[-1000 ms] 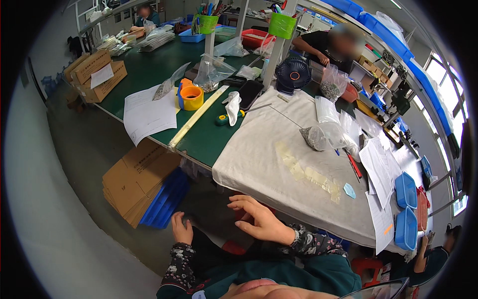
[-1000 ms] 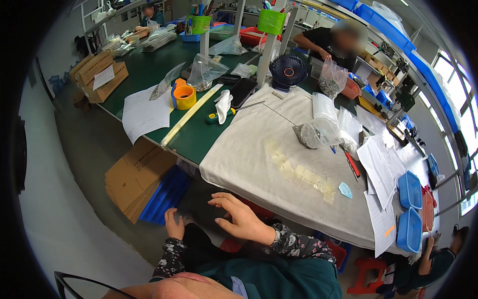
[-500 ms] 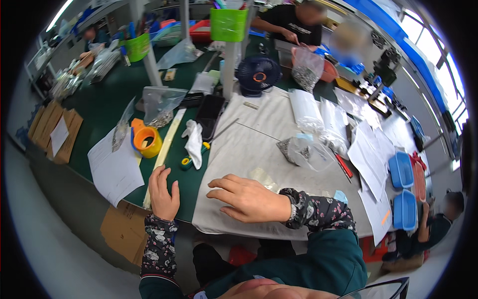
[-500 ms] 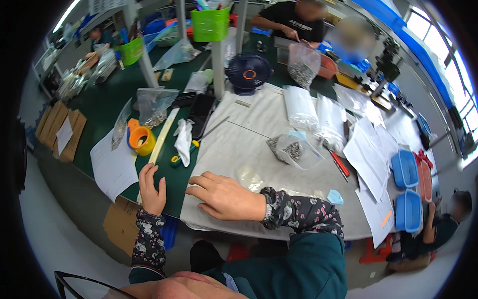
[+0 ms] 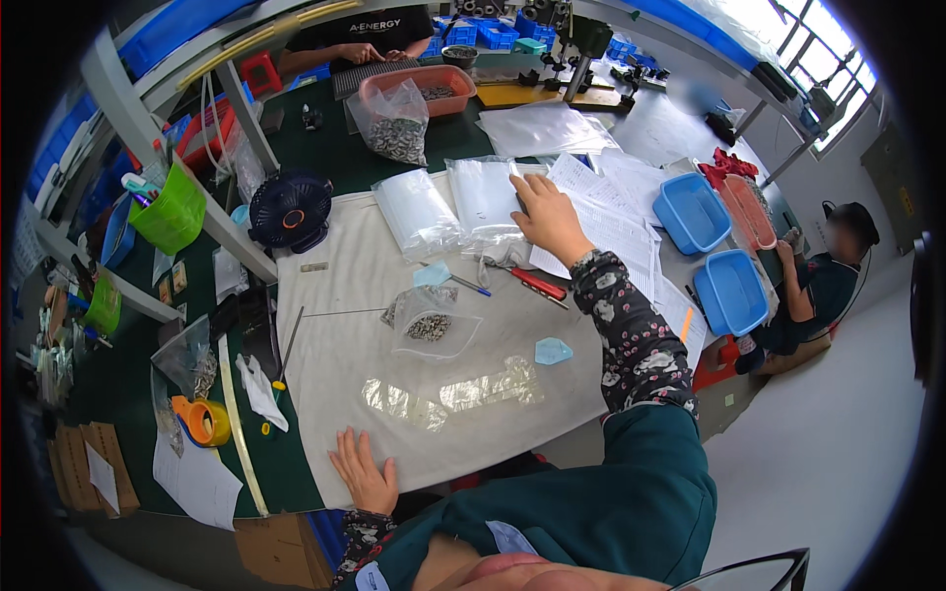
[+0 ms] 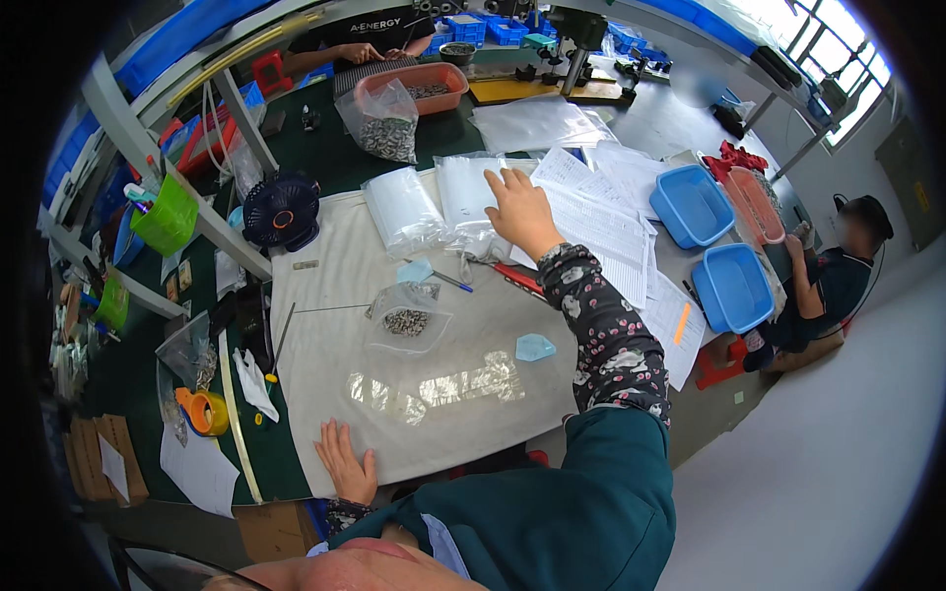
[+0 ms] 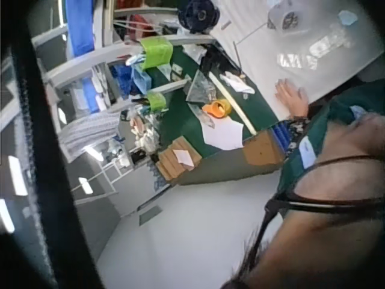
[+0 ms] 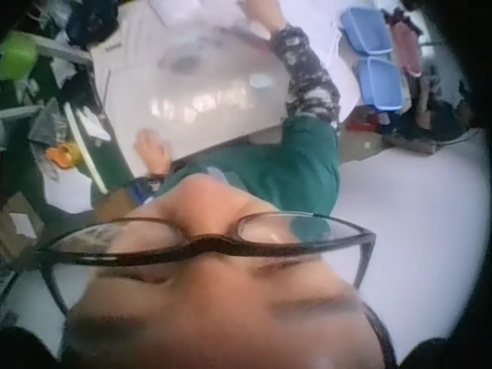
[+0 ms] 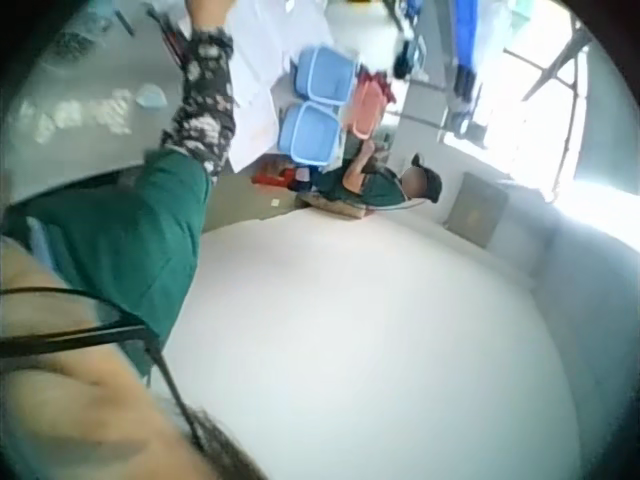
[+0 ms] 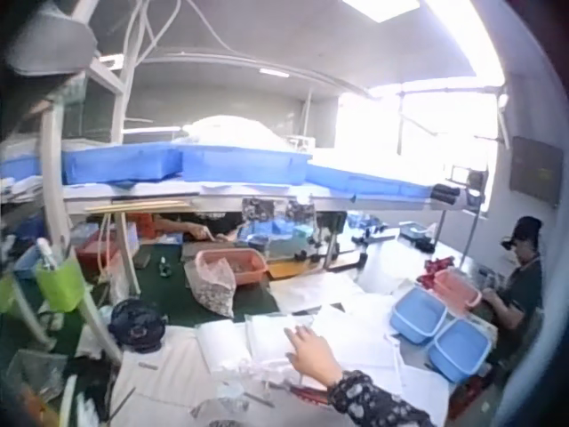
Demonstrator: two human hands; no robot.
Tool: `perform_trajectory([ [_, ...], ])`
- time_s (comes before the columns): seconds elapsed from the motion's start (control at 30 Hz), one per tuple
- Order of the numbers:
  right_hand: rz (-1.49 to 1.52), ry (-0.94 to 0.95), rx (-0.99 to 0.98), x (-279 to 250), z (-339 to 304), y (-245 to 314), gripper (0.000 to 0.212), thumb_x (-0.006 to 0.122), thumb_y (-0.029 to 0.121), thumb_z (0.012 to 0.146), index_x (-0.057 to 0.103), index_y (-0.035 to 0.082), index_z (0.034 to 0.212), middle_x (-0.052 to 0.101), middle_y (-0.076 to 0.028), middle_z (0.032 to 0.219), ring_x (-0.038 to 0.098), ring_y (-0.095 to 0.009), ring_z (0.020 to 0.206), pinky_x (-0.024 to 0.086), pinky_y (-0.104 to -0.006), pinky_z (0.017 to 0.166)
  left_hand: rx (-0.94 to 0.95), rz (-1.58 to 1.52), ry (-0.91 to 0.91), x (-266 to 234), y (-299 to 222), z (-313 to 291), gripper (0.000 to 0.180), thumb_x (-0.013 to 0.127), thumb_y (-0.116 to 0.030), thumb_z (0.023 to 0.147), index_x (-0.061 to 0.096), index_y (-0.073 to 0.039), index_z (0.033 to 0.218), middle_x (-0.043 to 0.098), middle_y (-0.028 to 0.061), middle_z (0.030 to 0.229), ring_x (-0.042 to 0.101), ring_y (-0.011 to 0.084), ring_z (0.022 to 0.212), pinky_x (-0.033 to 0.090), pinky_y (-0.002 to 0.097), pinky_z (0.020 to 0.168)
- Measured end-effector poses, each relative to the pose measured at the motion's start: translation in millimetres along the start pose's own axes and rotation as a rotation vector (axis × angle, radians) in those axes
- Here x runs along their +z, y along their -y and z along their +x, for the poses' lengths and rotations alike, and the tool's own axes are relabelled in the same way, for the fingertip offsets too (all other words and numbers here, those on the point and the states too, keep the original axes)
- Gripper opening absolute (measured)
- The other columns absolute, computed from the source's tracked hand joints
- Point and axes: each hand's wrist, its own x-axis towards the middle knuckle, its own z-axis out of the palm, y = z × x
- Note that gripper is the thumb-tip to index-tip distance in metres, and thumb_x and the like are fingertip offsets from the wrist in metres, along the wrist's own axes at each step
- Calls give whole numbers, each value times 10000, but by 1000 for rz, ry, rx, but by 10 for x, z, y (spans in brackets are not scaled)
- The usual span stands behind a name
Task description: The person packages small metal components by hand, transferring them from a larger plastic bag into smaller individual plastic bags, then organizes documents in a binder.
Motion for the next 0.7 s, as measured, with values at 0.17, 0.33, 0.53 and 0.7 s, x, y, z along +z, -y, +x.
perform_trajectory([
  [0.17, -358, 302, 76, 834, 825, -1061, 506, 575, 239, 784, 436, 131, 1258, 368, -149, 1345, 298, -283, 1287, 308, -535, 956, -205, 153, 103, 201, -68, 147, 674, 554, -261, 749, 300, 21, 1306, 188, 236, 1405, 140, 391, 1317, 68, 546, 1051],
  [0.33, -410, 347, 221, 1866, 1366, -1601, 449, 439, 170, 851, 379, 142, 1296, 337, -100, 1376, 294, -249, 1291, 311, -534, 964, -234, 198, 175, 182, -70, 285, 667, 548, -274, 737, 316, 3, 1298, 188, 242, 1404, 152, 406, 1309, 65, 553, 1046],
  [0.53, -411, 365, 218, 2354, 1620, -1912, 393, 398, 170, 869, 425, 122, 1258, 494, -97, 1217, 446, -233, 1159, 392, -472, 873, -235, 201, 180, 264, -21, 400, 639, 503, -326, 768, 320, -16, 1296, 200, 247, 1398, 171, 426, 1296, 75, 572, 1035],
  [0.7, -345, 289, 30, 2282, 1667, -1867, 169, 528, 143, 786, 636, 53, 692, 646, -112, 781, 627, -308, 770, 488, -383, 702, -230, 217, 177, 281, 14, 405, 638, 484, -345, 780, 311, -18, 1300, 201, 249, 1396, 175, 427, 1295, 76, 573, 1033],
])
